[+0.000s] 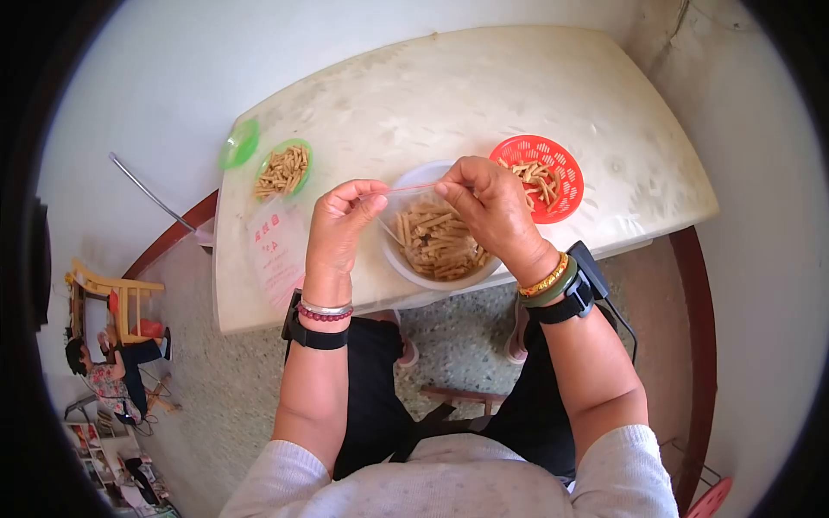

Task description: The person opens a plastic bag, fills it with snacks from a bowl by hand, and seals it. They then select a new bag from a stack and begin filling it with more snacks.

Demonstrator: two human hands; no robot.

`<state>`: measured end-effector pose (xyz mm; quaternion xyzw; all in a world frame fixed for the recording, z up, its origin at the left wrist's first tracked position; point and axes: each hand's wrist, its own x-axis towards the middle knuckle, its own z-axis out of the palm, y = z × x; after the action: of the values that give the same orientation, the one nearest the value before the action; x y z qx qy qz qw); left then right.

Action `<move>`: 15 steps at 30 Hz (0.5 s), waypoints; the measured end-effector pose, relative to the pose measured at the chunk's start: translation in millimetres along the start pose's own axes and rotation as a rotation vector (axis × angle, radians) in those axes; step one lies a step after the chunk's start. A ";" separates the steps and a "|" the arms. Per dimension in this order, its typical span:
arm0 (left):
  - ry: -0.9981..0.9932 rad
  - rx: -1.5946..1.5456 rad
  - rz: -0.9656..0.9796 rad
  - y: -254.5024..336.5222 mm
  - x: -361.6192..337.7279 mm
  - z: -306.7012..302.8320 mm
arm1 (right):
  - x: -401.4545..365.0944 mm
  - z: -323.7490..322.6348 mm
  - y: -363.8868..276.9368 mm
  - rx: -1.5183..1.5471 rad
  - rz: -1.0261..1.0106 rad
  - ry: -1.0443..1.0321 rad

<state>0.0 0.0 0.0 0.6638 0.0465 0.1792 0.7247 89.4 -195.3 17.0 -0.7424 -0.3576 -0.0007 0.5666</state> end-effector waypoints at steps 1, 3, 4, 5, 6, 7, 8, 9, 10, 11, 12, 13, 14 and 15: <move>-0.004 -0.001 -0.010 -1.4 0.7 2.7 | 0.4 -0.4 2.2 -0.001 -0.003 0.008; -0.006 0.012 -0.027 3.0 -0.8 -2.3 | 1.0 5.6 1.5 0.012 -0.003 0.016; -0.006 0.041 -0.014 0.5 -1.8 -1.1 | -0.1 3.9 3.2 0.005 -0.003 0.014; -0.008 0.076 0.000 -0.8 -1.8 -0.8 | 0.0 3.2 4.3 0.002 -0.005 0.015; -0.005 0.075 0.003 -0.6 -1.1 -0.3 | 1.2 2.6 4.3 0.001 -0.008 0.013; 0.011 0.162 0.063 0.3 -1.3 1.3 | 1.7 1.1 2.7 -0.041 0.000 0.005; 0.027 0.249 0.121 1.1 -1.9 2.9 | 2.0 -0.4 0.7 -0.083 0.010 -0.004; 0.029 0.250 0.122 2.3 -1.0 3.4 | 3.6 -1.1 -1.4 -0.083 0.008 -0.005; 0.045 0.409 0.242 3.4 -0.4 3.8 | 5.2 -2.0 -3.9 -0.232 -0.109 0.007; 0.061 0.568 0.362 4.3 -0.1 4.4 | 6.7 -3.0 -6.5 -0.381 -0.227 0.020; 0.063 0.568 0.362 5.0 0.0 6.0 | 7.7 -2.9 -10.9 -0.381 -0.228 0.018; 0.065 0.590 0.384 5.6 0.1 8.4 | 8.2 -1.3 -16.8 -0.432 -0.249 0.020; 0.064 0.615 0.407 6.4 0.0 10.5 | 8.5 0.3 -21.4 -0.483 -0.269 0.023; 0.061 0.614 0.405 7.0 -0.6 12.4 | 8.7 1.4 -24.5 -0.483 -0.266 0.024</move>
<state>1.8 -11.6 8.2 0.8405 -0.0125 0.3163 0.4398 82.3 -187.0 40.6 -0.8024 -0.4345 -0.1691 0.3724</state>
